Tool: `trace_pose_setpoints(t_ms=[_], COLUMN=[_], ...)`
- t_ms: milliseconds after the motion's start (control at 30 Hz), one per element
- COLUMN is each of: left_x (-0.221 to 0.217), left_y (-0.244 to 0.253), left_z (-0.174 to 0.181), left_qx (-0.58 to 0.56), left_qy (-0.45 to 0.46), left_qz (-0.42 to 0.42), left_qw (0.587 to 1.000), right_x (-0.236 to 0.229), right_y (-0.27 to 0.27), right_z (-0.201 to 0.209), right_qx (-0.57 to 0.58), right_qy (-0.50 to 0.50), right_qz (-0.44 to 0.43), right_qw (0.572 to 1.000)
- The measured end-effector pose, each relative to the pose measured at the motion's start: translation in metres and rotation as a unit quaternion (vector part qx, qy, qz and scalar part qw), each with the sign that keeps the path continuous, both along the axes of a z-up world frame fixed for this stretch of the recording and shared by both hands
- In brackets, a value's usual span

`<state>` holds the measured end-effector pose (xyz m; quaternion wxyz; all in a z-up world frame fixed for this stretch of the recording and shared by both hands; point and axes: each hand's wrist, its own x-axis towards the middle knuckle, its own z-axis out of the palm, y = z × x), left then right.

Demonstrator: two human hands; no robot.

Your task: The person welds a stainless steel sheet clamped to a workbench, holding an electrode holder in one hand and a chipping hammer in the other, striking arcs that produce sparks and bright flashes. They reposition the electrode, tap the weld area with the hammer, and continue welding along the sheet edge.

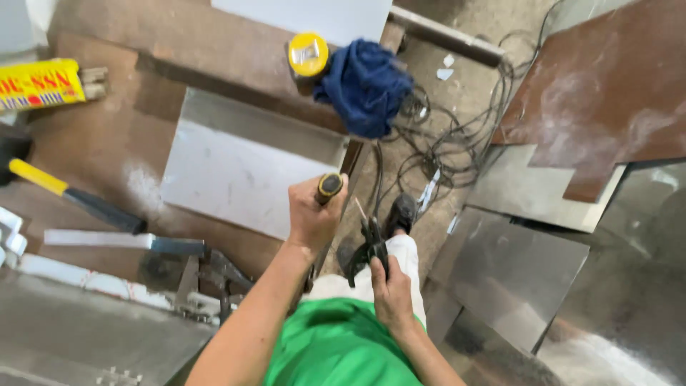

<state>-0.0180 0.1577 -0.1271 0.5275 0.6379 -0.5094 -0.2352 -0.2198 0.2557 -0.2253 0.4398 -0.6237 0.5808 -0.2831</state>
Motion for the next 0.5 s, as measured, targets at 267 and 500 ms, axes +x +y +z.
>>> trace_pose_setpoints(t_ms=[267, 500], left_x=[-0.005, -0.016], left_y=[0.018, 0.021], left_z=[-0.017, -0.033], left_qx=[-0.014, 0.054], left_qy=[-0.089, 0.036], left_qz=[0.026, 0.087], left_qw=[0.996, 0.994], right_x=[-0.022, -0.059], right_y=[-0.005, -0.019], right_z=[0.012, 0.008], right_qx=[0.097, 0.106], right_qy=[-0.020, -0.031], right_qz=[-0.005, 0.031], right_qw=[0.995, 0.993])
